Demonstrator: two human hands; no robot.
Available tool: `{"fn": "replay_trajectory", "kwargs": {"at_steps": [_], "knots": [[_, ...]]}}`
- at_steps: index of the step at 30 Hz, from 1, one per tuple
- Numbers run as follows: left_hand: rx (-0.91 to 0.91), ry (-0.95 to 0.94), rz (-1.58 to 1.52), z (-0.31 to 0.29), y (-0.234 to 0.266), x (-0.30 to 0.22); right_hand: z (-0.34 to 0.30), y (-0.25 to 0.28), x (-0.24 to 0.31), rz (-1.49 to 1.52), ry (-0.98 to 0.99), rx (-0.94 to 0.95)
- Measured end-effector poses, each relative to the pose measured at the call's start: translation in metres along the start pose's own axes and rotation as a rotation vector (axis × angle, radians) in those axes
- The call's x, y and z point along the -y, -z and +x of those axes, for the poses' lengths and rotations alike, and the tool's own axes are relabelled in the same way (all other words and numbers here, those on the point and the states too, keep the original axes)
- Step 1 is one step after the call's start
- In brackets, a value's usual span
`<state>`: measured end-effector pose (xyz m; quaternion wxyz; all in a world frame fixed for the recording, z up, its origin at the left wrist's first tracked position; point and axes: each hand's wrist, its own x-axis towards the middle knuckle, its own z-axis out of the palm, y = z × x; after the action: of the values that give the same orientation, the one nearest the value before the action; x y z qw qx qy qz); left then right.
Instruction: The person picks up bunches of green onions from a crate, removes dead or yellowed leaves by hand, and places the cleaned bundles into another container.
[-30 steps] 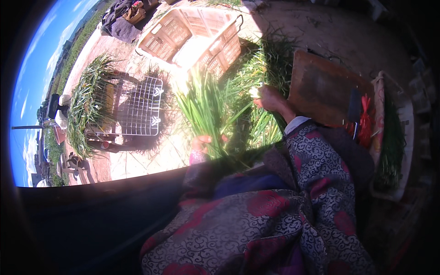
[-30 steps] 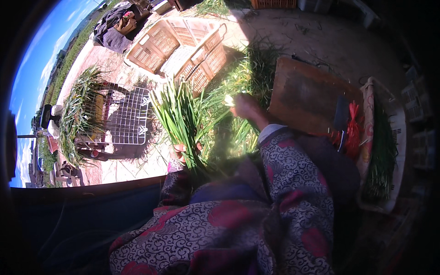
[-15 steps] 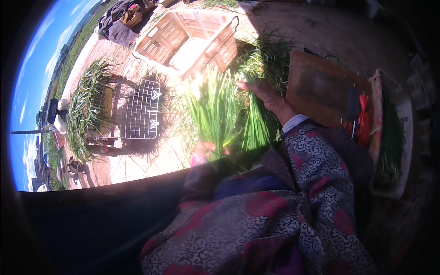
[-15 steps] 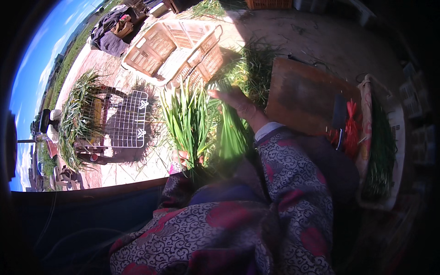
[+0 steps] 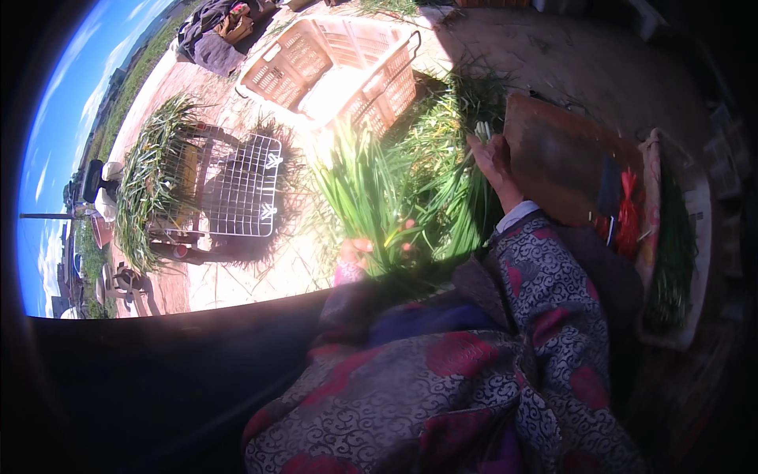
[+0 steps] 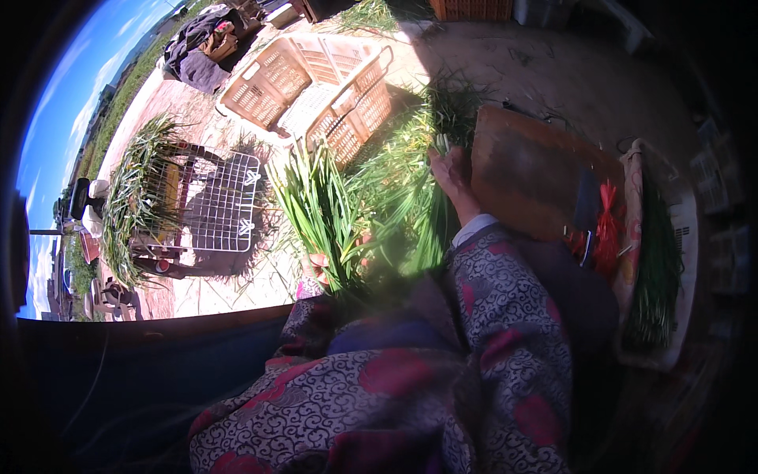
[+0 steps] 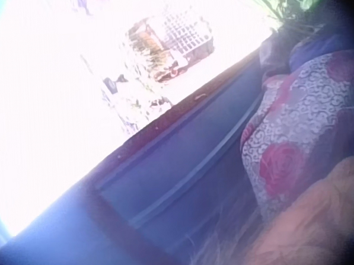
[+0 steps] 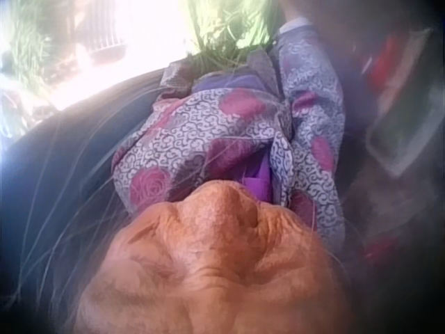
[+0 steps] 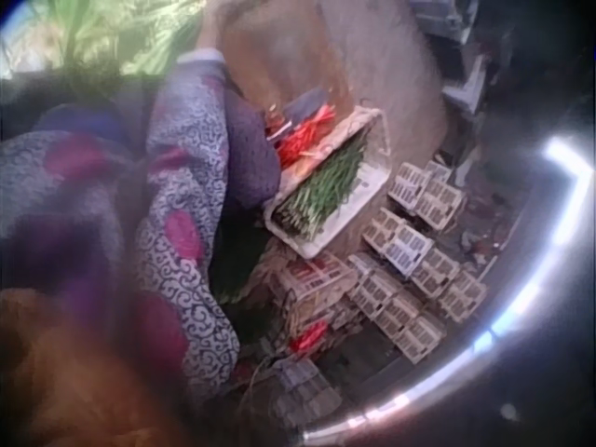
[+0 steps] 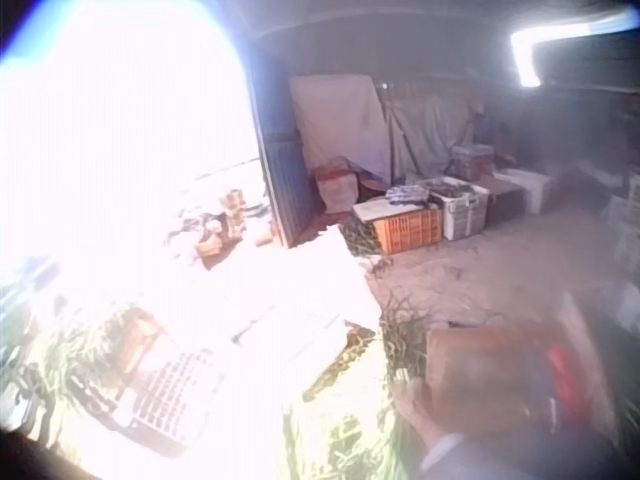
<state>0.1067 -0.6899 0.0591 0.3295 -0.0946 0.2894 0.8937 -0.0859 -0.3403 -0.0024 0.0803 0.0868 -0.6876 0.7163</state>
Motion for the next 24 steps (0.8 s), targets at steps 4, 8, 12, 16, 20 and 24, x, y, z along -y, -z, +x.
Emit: {"fn": "replay_trajectory", "kwargs": {"at_steps": [4, 8, 12, 16, 20, 24], "knots": [[-0.246, -0.122, 0.088, -0.018, 0.018, 0.007, 0.009, -0.016, 0.065, -0.935, 0.055, -0.415], [-0.037, -0.017, -0.023, -0.018, 0.021, 0.004, -0.007, -0.062, 0.141, -0.156, -0.236, -0.059], [-0.069, 0.133, 0.041, -0.012, -0.006, -0.003, -0.007, -0.101, 0.122, 0.08, -0.385, 0.292], [-0.01, -0.094, 0.061, 0.002, -0.002, 0.005, -0.012, -0.112, 0.103, 0.157, -0.353, 0.235], [0.14, -0.138, -0.134, -0.005, 0.023, -0.003, 0.003, -0.058, 0.082, -0.592, -0.4, 0.064], [0.4, -0.098, -0.203, 0.009, 0.049, -0.005, 0.0, -0.011, 0.017, -1.013, -0.382, -0.133]]}}
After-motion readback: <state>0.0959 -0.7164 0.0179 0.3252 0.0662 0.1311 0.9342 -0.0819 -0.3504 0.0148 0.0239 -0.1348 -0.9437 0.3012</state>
